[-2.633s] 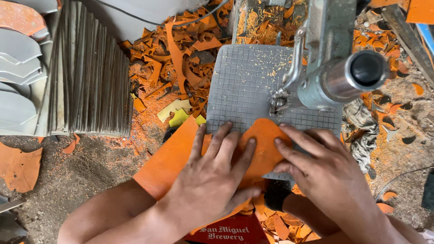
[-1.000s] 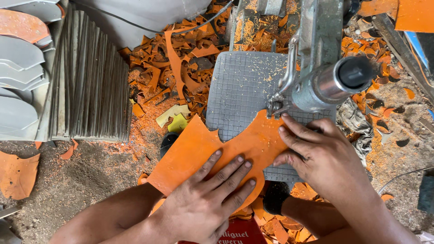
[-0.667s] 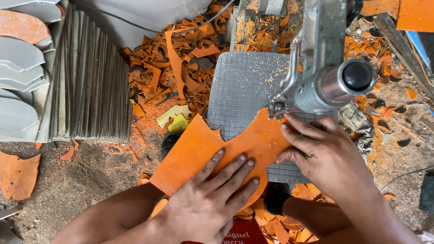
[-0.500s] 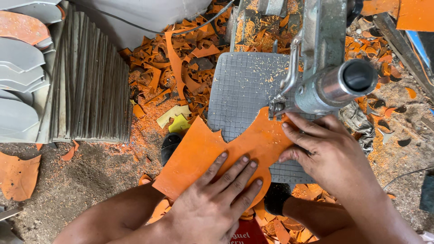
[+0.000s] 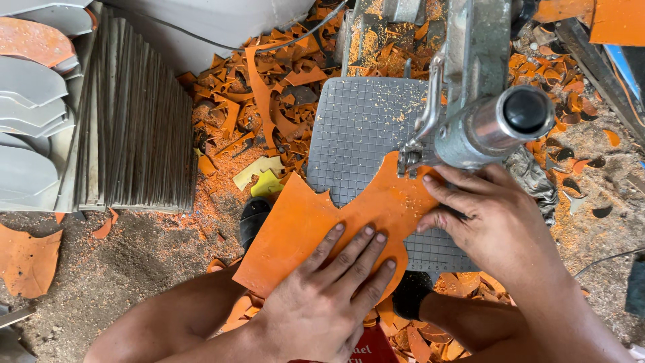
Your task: The person uses a vertical press cutter to cut orange rubber sheets into curved shapes. They repeatedly position the sheet under the blade, press down to cut, and remove the finished pieces, accumulating a pile of cutouts and offcuts on the floor.
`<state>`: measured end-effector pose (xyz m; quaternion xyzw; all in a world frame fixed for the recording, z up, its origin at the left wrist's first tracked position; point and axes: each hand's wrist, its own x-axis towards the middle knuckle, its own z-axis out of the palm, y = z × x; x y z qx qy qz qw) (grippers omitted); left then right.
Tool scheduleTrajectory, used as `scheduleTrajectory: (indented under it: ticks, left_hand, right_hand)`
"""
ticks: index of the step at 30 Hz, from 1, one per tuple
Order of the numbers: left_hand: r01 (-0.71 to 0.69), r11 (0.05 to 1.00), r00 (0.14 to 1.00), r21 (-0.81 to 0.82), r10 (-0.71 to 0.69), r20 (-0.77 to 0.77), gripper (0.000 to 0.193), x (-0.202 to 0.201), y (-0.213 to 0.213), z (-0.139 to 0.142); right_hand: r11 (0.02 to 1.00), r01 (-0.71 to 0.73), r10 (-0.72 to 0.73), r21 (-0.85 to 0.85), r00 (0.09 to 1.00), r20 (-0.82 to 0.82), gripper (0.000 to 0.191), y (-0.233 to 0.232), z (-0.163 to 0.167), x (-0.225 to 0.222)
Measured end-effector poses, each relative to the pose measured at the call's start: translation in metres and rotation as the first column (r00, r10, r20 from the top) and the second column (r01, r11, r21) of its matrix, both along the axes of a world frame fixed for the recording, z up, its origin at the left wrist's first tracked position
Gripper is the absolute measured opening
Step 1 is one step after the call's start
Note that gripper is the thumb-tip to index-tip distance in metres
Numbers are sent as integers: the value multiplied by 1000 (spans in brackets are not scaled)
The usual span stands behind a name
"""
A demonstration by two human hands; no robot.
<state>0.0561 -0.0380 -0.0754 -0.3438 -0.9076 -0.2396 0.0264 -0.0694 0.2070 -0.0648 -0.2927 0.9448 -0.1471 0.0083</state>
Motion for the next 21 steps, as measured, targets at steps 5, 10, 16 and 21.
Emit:
scheduleTrajectory:
  ticks: [5, 10, 16, 21]
  left_hand:
    - [-2, 1000, 1000, -5, 2, 17, 76, -3, 2, 2]
    - [1, 1000, 1000, -1, -1, 10, 77, -6, 3, 3]
    - [-30, 1000, 999, 6, 30, -30, 71, -8, 7, 2]
    - [-51, 999, 997, 19, 52, -49, 67, -9, 9, 2]
  right_hand:
    - [998, -17, 13, -66, 998, -55, 46, 0, -2, -2]
    - [992, -17, 10, -126, 998, -56, 49, 1, -3, -5]
    - [988, 28, -34, -149, 999, -35, 48, 0, -4, -8]
    - [988, 35, -37, -148, 999, -11, 43, 0, -2, -12]
